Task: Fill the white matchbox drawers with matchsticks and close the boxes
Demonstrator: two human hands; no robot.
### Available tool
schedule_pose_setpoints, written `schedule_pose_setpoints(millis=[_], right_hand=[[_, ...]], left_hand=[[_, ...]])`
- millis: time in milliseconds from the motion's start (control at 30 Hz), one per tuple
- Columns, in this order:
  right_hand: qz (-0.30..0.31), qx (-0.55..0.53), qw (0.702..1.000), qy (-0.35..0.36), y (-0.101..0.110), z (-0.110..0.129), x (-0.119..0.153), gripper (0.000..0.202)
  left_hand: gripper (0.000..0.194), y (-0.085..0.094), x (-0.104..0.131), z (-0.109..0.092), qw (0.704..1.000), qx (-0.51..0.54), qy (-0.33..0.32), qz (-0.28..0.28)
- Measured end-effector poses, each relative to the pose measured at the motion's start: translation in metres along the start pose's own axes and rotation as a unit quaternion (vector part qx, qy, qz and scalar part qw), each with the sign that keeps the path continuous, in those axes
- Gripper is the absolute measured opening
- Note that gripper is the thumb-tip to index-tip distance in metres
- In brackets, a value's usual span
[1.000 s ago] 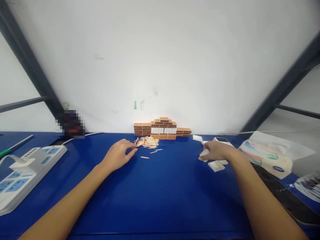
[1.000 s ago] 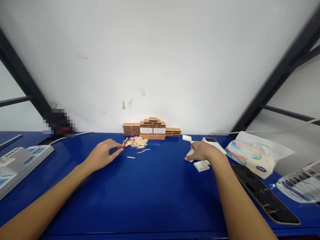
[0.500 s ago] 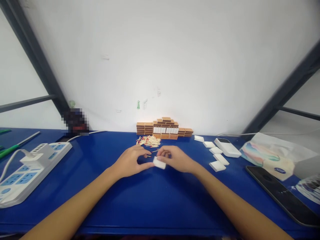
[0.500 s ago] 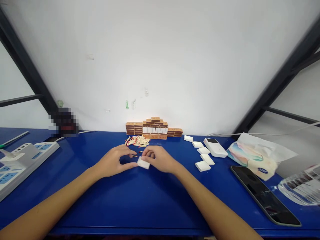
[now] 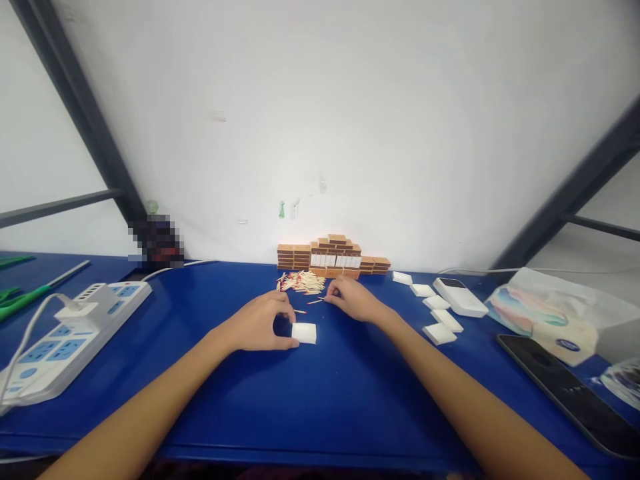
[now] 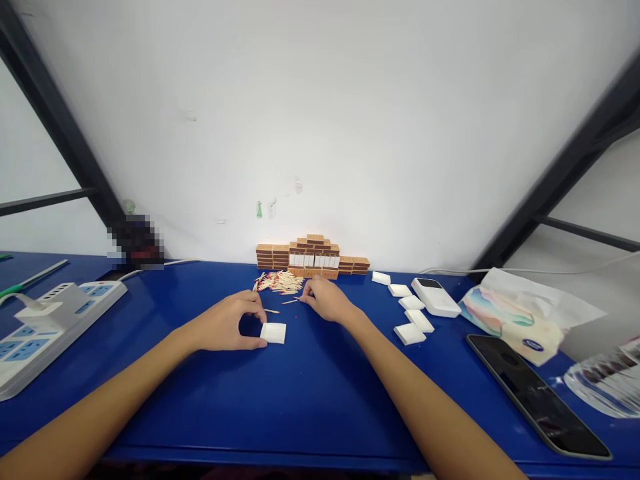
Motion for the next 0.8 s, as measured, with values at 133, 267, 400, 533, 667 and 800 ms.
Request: schedule_pose_setpoints(millis=[133, 267, 400, 533, 667, 800], right_hand=[[-0.018, -0.004, 1.0, -0.003, 0.004, 0.012, 0.014, 0.011], [0.002, -0.09, 0.995, 0.035, 0.012, 0.044, 0.034, 0.012], [0.073, -0.13, 0.985, 0.087, 0.01, 0.07, 0.047, 0.011], [0.09, -0.139, 0.983, 0.08, 0.008, 0.071, 0.047, 0.009], [0.105, -0.15, 0.981, 0.07, 0.009, 0.065, 0.046, 0.009], [0.1, -0.133, 0.982, 0.087, 0.01, 0.066, 0.046, 0.01]], left_hand=[[0.036, -0.001, -0.001, 0.002, 1.0, 0.01, 0.004, 0.016], [0.035, -0.005, -0.002, -0.001, 1.0, 0.005, 0.007, -0.004], [0.03, -0.009, -0.003, -0.004, 1.0, -0.01, -0.006, -0.023], [0.027, -0.009, -0.003, -0.004, 0.999, -0.019, -0.013, -0.024], [0.026, -0.008, -0.003, -0.004, 0.999, -0.025, -0.014, -0.023], [0.026, -0.007, -0.003, -0.004, 0.999, -0.031, -0.013, -0.016]])
Point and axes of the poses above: each hand's wrist, its own x-axis away from the middle knuckle, its own y-axis out of the back of the hand, z = x × y, the point moved 1 cm from there along -x, towards the middle knuckle, and after that the axes turned 9 degrees about -z, right-handed, at the moved point
